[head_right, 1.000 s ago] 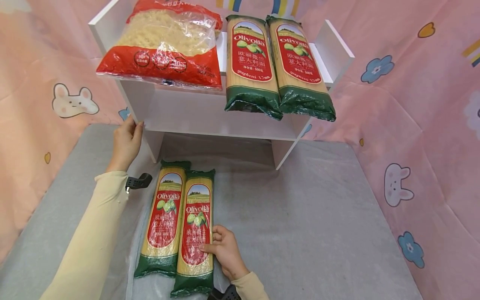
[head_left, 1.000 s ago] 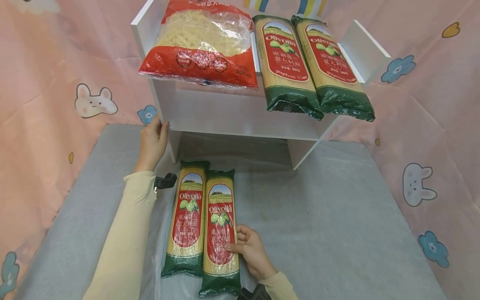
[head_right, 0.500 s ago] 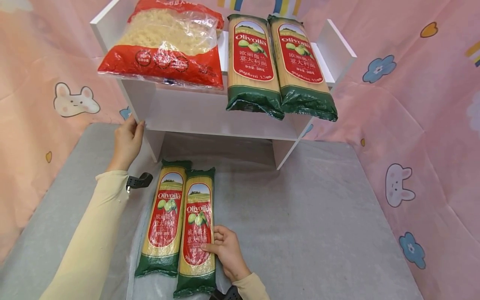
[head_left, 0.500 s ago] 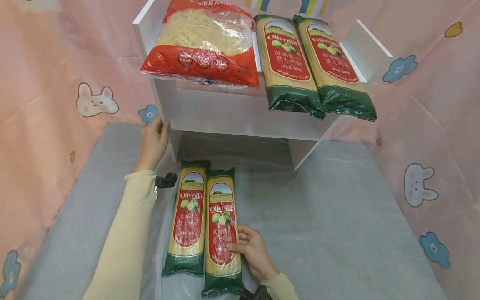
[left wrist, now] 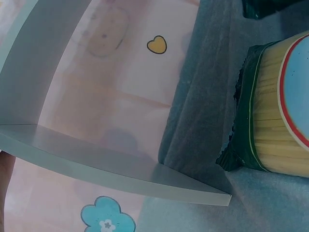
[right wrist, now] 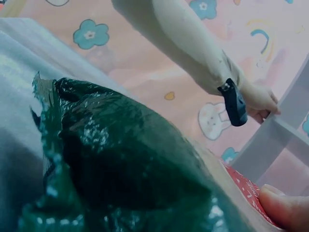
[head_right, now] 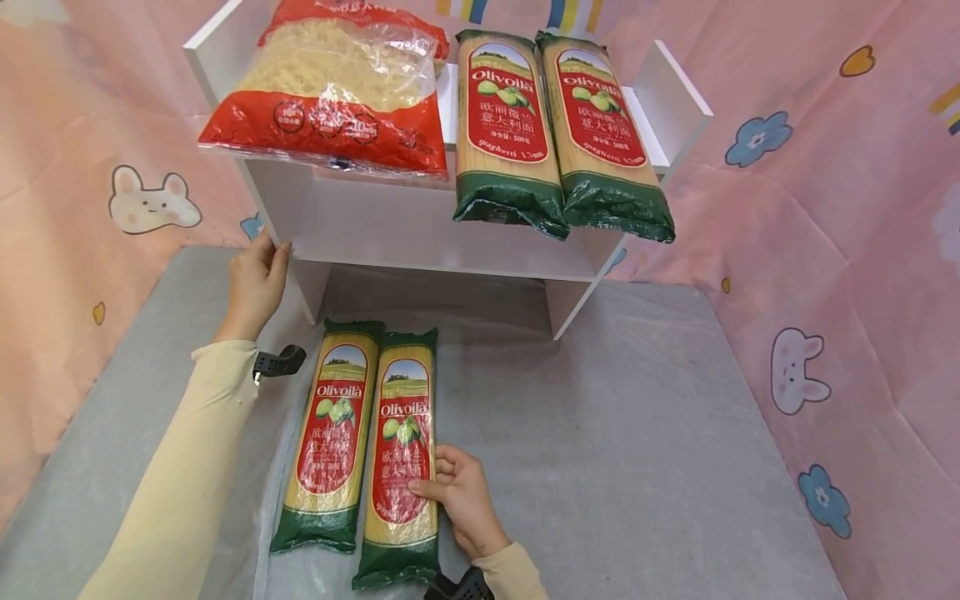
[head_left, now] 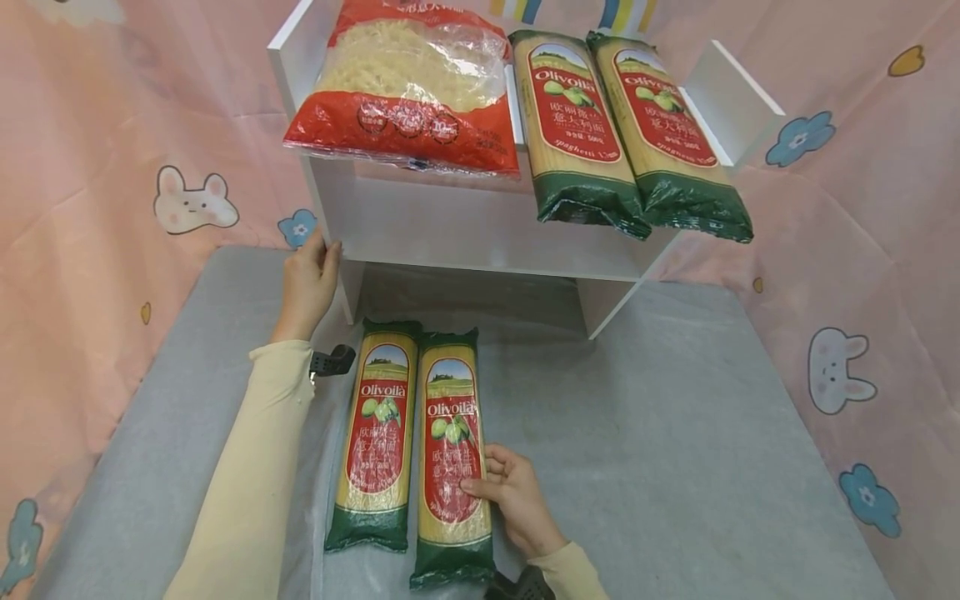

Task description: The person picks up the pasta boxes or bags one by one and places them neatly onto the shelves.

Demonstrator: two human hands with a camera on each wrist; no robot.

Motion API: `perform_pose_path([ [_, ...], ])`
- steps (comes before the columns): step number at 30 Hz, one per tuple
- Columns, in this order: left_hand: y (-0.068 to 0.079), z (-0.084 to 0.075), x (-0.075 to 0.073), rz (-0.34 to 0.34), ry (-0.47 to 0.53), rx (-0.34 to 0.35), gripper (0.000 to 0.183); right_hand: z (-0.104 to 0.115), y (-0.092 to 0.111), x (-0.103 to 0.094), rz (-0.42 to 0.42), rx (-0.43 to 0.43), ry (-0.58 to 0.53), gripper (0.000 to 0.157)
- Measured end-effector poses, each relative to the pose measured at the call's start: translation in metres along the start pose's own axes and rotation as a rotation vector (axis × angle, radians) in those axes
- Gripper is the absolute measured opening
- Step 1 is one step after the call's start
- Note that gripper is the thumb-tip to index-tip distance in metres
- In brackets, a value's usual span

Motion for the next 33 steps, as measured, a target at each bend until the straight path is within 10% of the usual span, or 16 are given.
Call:
perform_pose_path([
  [33, 0.0, -0.001, 0.0, 0.004, 0.01, 0.006, 0.016, 0.044, 0.013, 0.004, 0.071, -0.162, 0.016, 0.048],
])
Point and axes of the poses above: each hand's wrist, its own y-axis away from the middle knuckle, its own x-axis out of the palm, z = x × y, the point moved 4 cm from there along -y, towards the middle knuckle, and after that the axes turned 4 degrees about x, right-handed, at the moved point
